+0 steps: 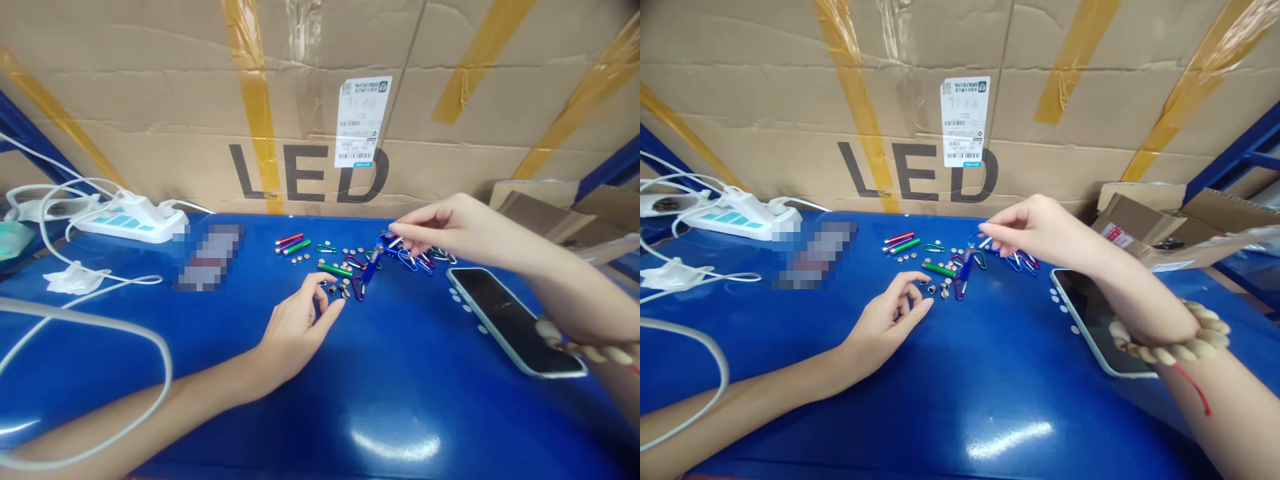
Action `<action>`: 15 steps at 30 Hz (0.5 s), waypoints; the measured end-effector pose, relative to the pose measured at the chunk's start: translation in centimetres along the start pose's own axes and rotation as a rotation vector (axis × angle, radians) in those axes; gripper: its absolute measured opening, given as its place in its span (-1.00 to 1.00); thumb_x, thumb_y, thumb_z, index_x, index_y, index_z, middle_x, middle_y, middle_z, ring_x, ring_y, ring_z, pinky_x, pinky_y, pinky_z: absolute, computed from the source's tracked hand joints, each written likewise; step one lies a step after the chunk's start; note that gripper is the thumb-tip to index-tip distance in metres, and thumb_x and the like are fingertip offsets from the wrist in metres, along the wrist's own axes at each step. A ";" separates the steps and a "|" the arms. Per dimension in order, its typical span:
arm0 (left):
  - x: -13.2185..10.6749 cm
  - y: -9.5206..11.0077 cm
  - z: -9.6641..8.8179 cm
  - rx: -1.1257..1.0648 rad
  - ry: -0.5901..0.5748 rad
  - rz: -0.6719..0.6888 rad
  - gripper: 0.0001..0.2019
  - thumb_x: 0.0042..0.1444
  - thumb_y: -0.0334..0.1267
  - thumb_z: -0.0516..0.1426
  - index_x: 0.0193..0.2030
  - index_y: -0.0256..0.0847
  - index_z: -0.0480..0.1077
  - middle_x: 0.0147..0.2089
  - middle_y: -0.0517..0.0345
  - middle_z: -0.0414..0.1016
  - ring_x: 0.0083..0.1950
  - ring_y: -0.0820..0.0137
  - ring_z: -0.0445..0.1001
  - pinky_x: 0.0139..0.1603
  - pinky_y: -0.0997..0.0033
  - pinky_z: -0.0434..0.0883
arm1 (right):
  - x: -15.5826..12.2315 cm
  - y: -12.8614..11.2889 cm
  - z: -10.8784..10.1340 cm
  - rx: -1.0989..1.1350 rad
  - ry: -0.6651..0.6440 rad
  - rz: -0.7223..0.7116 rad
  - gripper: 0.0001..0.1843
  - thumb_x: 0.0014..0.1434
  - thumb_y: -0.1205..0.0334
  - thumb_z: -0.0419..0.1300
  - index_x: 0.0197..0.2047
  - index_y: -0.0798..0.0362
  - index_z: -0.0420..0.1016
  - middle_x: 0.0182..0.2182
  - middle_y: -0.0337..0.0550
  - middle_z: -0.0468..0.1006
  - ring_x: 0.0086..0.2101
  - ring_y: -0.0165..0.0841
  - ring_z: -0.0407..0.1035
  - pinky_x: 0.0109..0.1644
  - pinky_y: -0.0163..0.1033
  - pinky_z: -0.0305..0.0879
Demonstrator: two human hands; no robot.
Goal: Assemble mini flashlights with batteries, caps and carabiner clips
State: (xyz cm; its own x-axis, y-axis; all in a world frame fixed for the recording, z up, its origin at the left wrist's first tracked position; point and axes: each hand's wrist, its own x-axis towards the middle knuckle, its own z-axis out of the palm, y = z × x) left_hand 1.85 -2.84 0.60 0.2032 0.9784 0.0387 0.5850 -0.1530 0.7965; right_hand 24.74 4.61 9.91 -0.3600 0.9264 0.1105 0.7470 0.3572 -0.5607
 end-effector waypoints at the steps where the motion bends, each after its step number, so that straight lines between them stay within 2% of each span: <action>1: 0.0 0.0 0.0 0.002 0.002 0.008 -0.74 0.16 -0.09 0.00 -0.01 0.01 0.19 -0.39 0.38 0.28 -0.52 0.55 0.21 -0.40 0.49 0.20 | 0.3 0.7 -0.6 -0.017 0.045 0.065 -0.70 0.11 0.05 0.19 -0.35 0.11 0.60 -0.59 -0.22 0.55 -0.56 -0.48 0.42 -0.47 -0.41 0.28; 4: 0.0 0.0 0.0 0.002 0.002 0.006 -0.81 0.15 -0.18 -0.01 -0.09 -0.03 0.21 -0.42 0.38 0.27 -0.53 0.55 0.18 -0.43 0.50 0.17 | 1.1 2.9 -1.8 -0.095 0.258 0.218 -0.75 0.12 0.13 0.20 -0.35 0.16 0.60 -0.62 -0.18 0.54 -0.55 -0.47 0.44 -0.38 -0.38 0.33; 7: 0.0 0.0 0.0 -0.006 -0.003 0.001 -0.83 0.13 -0.23 -0.02 -0.12 -0.04 0.21 -0.44 0.38 0.28 -0.52 0.54 0.19 -0.46 0.50 0.15 | 1.9 5.4 -2.1 -0.034 0.446 0.311 -0.77 0.14 0.20 0.19 -0.35 0.19 0.58 -0.53 -0.11 0.59 -0.52 -0.45 0.47 -0.26 -0.35 0.39; 11: 0.0 0.0 -0.1 -0.011 0.000 0.023 -0.82 0.11 -0.28 -0.02 -0.13 -0.05 0.20 -0.44 0.38 0.30 -0.51 0.54 0.20 -0.44 0.50 0.16 | 2.8 7.4 -1.1 0.056 0.502 0.338 -0.72 0.22 0.23 0.08 -0.18 0.24 0.54 -0.30 0.03 0.62 -0.48 -0.43 0.50 -0.32 -0.36 0.44; 13: -0.1 -0.1 -0.1 -0.013 0.005 0.027 -0.82 0.10 -0.29 -0.02 -0.13 -0.06 0.20 -0.44 0.38 0.30 -0.53 0.54 0.19 -0.44 0.50 0.16 | 3.0 7.6 -0.5 0.056 0.497 0.357 -0.72 0.20 0.26 0.08 -0.18 0.27 0.54 -0.31 0.06 0.62 -0.50 -0.43 0.50 -0.36 -0.38 0.43; 15: -0.1 0.0 0.0 -0.018 0.007 0.025 -0.82 0.10 -0.29 -0.03 -0.12 -0.07 0.20 -0.43 0.37 0.31 -0.53 0.55 0.19 -0.46 0.50 0.16 | 2.7 7.4 -0.4 0.039 0.466 0.368 -0.72 0.15 0.23 0.12 -0.26 0.27 0.57 -0.40 0.04 0.62 -0.53 -0.43 0.48 -0.37 -0.38 0.39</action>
State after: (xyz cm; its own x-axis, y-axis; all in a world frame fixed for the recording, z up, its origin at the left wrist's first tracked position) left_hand 1.78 -2.98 0.61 0.2124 0.9752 0.0626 0.5656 -0.1749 0.8059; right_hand 29.54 9.79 6.33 0.2089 0.9463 0.2468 0.7518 0.0060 -0.6594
